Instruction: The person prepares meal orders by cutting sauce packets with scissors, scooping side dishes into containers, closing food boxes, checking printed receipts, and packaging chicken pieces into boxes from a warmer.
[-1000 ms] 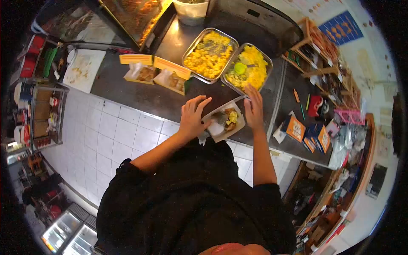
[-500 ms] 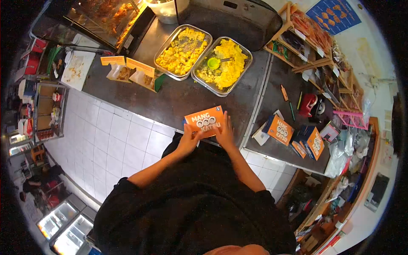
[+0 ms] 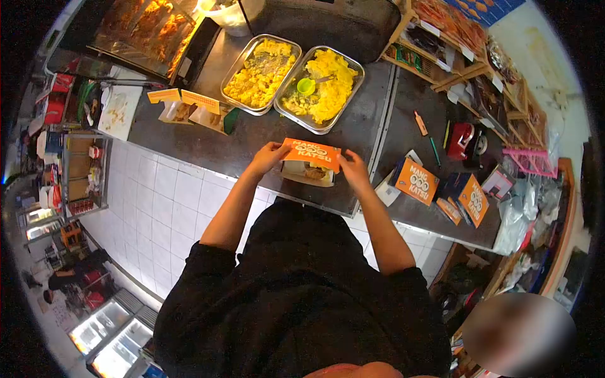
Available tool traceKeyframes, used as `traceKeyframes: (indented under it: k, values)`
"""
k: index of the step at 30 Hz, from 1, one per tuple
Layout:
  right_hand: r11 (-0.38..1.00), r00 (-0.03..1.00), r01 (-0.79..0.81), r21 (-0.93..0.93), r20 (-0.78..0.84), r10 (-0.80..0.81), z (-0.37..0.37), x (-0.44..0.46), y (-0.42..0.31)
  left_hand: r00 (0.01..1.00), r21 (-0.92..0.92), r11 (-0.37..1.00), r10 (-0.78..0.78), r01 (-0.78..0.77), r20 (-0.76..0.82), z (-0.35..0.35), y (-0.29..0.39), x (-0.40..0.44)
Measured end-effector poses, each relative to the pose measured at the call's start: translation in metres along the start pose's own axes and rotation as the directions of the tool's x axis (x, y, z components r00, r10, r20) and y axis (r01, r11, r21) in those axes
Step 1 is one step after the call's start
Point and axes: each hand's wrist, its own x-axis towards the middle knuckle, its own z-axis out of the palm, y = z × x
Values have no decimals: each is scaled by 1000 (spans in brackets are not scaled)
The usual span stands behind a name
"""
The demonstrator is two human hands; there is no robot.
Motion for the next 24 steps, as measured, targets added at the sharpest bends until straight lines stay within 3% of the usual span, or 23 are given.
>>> traceKeyframes:
  k: [2,5,7,9,10,11,12,13,15,17,19,20,21,23,24]
  values:
    - [998,998,-59,10,-27,59,-2,-2,-1,992,-4,999,-42,42,117,-9,18,-7]
    - [995,988,-97,20,-122,99,12,-18,-2,996,-21,1000,-16,18,90,-6,-18,18]
    - [997,986,44,60,-162,-34,31,-30,18,997,79,994,80,-79,-10,6,-32,6]
    - [990,951,-13,-138,-309,-31,49,-57,7,967,28,969,247,-246,-68,18,-57,-3]
    - [992,935,-28,-127,-355,-20,55,-62,13,955,29,957,291,-290,-63,20,-60,-9]
    - [977,919,36,-208,-377,-114,64,-64,24,942,32,944,331,-329,-62,17,-62,-11]
    - [952,899,95,-291,-385,-207,69,-63,31,632,493,574,773,-654,-61,7,-74,1]
    - [957,888,79,-280,-417,-195,68,-62,32,622,484,556,783,-676,-30,-6,-68,9]
    - [802,805,247,-544,-345,-482,59,-55,32,757,417,640,608,-645,238,-28,-54,19]
    - [816,817,261,-516,-333,-472,39,-69,-9,707,447,562,648,-696,285,-44,-15,11]
    - [435,803,521,-734,250,-541,18,-81,-49,525,466,319,738,-825,424,-46,34,0]
    - [384,786,576,-721,362,-501,17,-80,-50,434,427,205,707,-881,558,-42,45,1]
    - [394,795,559,-730,338,-503,19,-71,-42,415,414,188,705,-891,575,-33,43,4]
    - [263,647,717,-646,477,-594,23,-46,-24,331,422,-33,564,-906,756,-13,35,12]
    - [248,643,712,-657,467,-607,22,-47,-25,408,427,77,486,-901,773,-7,37,12]
